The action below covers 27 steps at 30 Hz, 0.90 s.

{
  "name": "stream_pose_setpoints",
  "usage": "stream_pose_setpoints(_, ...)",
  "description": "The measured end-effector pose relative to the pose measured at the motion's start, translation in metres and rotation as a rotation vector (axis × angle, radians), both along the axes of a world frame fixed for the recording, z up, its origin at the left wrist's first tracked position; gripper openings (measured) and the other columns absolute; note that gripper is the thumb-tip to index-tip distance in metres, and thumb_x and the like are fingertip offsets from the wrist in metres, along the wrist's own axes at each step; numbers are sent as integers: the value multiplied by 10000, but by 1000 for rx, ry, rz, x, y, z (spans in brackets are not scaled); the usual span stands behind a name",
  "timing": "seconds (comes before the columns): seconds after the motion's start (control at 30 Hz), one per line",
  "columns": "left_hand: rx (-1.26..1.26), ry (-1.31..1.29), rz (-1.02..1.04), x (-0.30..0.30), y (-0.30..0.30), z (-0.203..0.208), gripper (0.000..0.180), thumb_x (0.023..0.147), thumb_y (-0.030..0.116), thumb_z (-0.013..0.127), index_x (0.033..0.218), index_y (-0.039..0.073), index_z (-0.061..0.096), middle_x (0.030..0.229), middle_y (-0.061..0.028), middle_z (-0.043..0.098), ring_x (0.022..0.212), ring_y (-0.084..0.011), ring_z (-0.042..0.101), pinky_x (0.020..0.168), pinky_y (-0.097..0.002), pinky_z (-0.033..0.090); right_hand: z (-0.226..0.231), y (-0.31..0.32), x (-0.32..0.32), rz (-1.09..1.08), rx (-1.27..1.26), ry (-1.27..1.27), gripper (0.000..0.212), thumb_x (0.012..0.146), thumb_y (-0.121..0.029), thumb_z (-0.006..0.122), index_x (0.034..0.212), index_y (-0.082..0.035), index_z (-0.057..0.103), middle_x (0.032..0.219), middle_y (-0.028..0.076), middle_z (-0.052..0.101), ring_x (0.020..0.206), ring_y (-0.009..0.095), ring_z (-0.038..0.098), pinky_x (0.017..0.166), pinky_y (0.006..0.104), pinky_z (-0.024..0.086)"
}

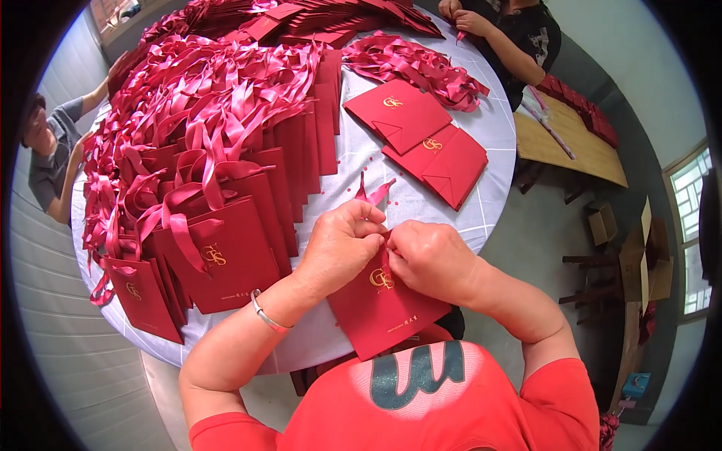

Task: The person assembles gift bags by attaching ribbon handles into the slots of the bags by hand and stacks the finished bags on the table.

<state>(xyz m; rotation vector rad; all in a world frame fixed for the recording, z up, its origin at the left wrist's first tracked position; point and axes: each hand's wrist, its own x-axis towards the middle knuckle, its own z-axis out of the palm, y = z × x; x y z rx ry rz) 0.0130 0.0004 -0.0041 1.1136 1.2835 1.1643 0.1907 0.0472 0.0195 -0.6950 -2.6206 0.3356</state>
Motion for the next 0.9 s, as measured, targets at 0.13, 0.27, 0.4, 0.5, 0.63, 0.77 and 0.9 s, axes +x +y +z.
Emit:
stream_pose_setpoints(0.13,-55,-68,-6,-1,-2,7,198,861,-49,616,1057,-33,597,940,-106,733,867,-109,685,736,-242,551,6,21,2,-11,-506,97,105,801,-99,684,803,-10,628,782,188,663,736,363,677,653,443,547)
stream_pose_setpoints(0.27,-84,2,-37,-2,0,3,228,882,-66,642,1094,-16,577,991,-77,702,934,-112,683,797,-222,544,-7,11,5,-2,-172,110,124,786,-129,725,842,-33,670,803,172,656,737,347,659,638,407,527)
stream_pose_setpoints(0.4,-6,52,-68,1,-5,9,233,878,-62,650,1093,-29,568,1006,-95,711,936,-122,686,797,-227,551,17,23,13,80,-492,215,173,772,-42,787,909,-49,681,789,24,600,766,127,592,648,260,479)
stream_pose_setpoints(0.5,165,214,-67,8,-12,10,239,872,-53,666,1091,-33,569,987,-97,714,938,-122,691,816,-236,559,25,41,22,-7,-911,236,126,931,-127,695,974,-9,683,828,-30,629,788,36,556,666,214,461)
stream_pose_setpoints(0.63,448,432,-56,18,-22,17,282,834,-38,712,1080,-27,576,959,-113,712,909,-150,714,784,-281,587,35,61,21,133,-972,-16,225,971,-193,628,965,18,707,820,5,670,786,37,567,685,250,486)
stream_pose_setpoints(0.77,711,585,-32,26,-26,23,321,776,-61,719,1056,-5,573,935,-155,645,811,-270,687,684,-337,567,52,79,15,176,-1164,-247,279,967,-224,605,917,29,713,788,32,677,750,100,609,690,283,503)
stream_pose_setpoints(0.9,811,677,-11,33,-35,22,367,756,-39,733,1078,-7,559,963,-187,604,818,-346,651,671,-373,553,55,70,4,259,-962,-518,260,914,-211,645,887,41,699,713,49,655,660,103,575,619,306,491)
